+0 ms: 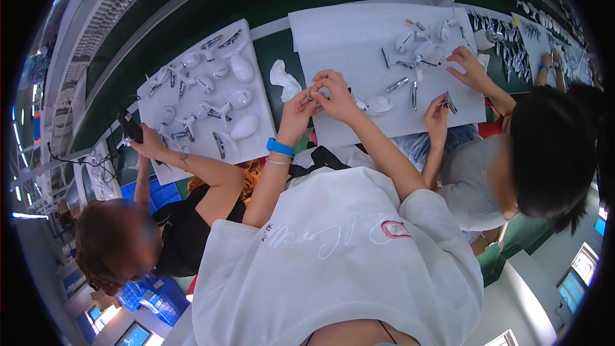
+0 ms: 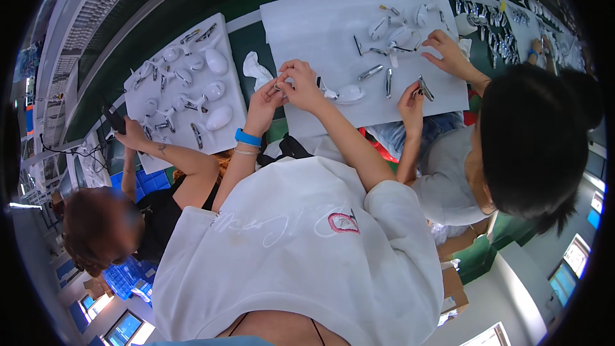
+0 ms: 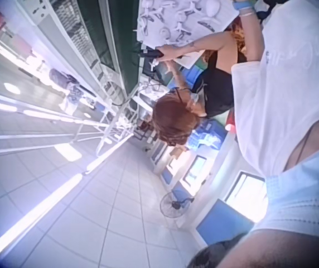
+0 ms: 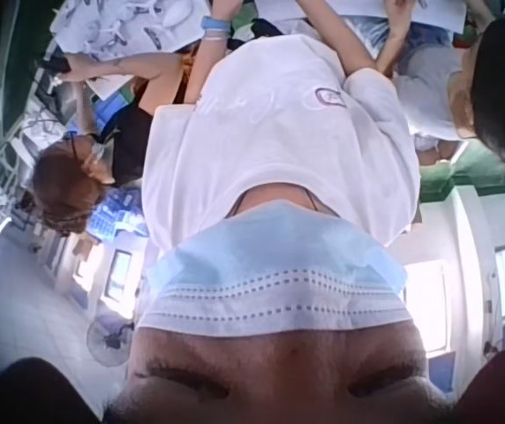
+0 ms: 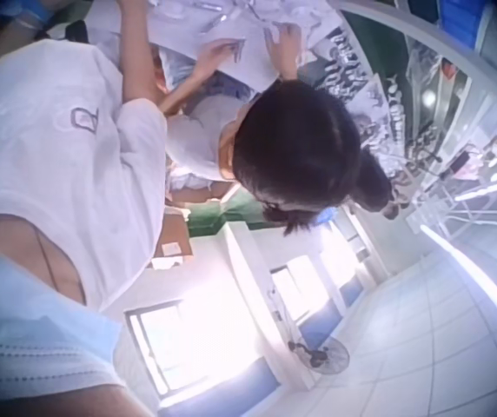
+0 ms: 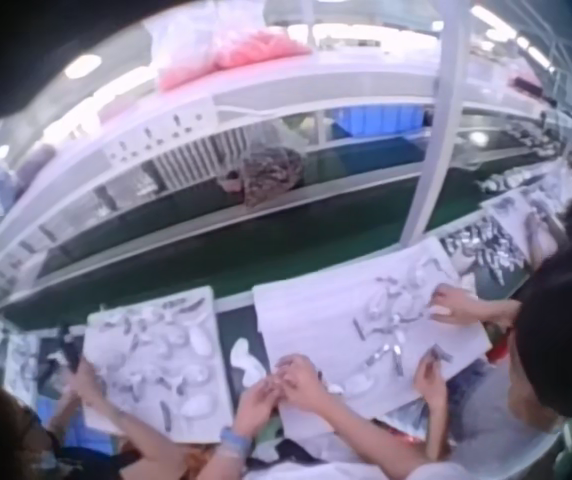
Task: Assemble small electronic and mechanical components at a factory workbench.
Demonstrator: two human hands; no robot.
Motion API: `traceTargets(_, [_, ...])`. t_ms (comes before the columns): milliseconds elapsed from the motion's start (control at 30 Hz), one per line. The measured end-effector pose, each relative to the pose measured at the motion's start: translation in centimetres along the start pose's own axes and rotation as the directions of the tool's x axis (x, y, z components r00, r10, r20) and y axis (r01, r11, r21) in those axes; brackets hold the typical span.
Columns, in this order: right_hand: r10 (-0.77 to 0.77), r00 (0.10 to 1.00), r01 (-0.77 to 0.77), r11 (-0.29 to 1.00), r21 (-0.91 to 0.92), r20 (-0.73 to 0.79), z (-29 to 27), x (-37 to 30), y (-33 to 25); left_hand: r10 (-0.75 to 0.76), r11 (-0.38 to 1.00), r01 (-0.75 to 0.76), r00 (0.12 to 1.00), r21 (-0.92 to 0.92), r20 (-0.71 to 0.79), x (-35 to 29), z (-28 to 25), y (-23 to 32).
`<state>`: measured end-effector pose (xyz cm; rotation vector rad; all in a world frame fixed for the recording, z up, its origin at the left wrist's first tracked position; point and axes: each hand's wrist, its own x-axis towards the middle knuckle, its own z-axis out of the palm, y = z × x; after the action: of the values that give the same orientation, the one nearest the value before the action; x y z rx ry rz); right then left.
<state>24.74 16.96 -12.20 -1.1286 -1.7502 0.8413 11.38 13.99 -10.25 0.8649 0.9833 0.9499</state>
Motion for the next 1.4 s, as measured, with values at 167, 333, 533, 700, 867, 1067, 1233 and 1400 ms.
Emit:
traceTargets(167, [0.194, 0.981, -0.193, 0.981, 0.012, -0.028, -0.3, 0.2, -0.3, -0.016, 1.0, 0.016, 0.998, -0.014, 0.062, 0.1, -0.5, -0.1])
traceTargets(333, [0.266, 0.958, -0.264, 0.964, -0.033, 0.107, -2.1, 0.3, 0.1, -0.037, 0.984, 0.037, 0.999, -0.173, 0.003, 0.1, 0.1, 0.4])
traceTargets(533, [0.164, 0.949, -0.067, 0.939, -0.338, 0.27, -4.6, -1.2, -2.3, -0.042, 0.978, 0.037, 0.999, -0.207, -0.022, -0.4, -0.5, 0.4])
traceTargets(700, [0.138, 0.944, -0.035, 0.945, -0.324, 0.301, -4.3, -1.9, -1.8, -0.065, 0.987, 0.057, 0.997, -0.151, -0.049, -0.2, -1.4, 0.0])
traceTargets(867, [0.028, 0.97, 0.064, 0.93, -0.362, 0.243, -4.2, -2.1, -1.8, 0.01, 0.954, 0.004, 0.999, 0.299, -0.043, -0.2, -2.5, 0.0])
traceTargets(1067, [-0.015, 0.968, 0.124, 0.897, -0.424, 0.251, -4.2, -1.8, -2.6, 0.087, 0.953, -0.044, 0.987, 0.301, -0.132, -0.7, -1.6, 0.5])
traceTargets(1233, [-0.034, 0.968, 0.145, 0.886, -0.441, 0.248, -4.0, -1.9, -2.6, 0.101, 0.968, -0.056, 0.979, 0.244, -0.177, -0.9, -1.3, 0.5])
traceTargets(1400, [-0.038, 0.969, 0.146, 0.886, -0.44, 0.245, -3.9, -2.1, -2.6, 0.035, 0.975, 0.005, 0.983, 0.22, -0.18, -0.7, -1.6, 0.4])
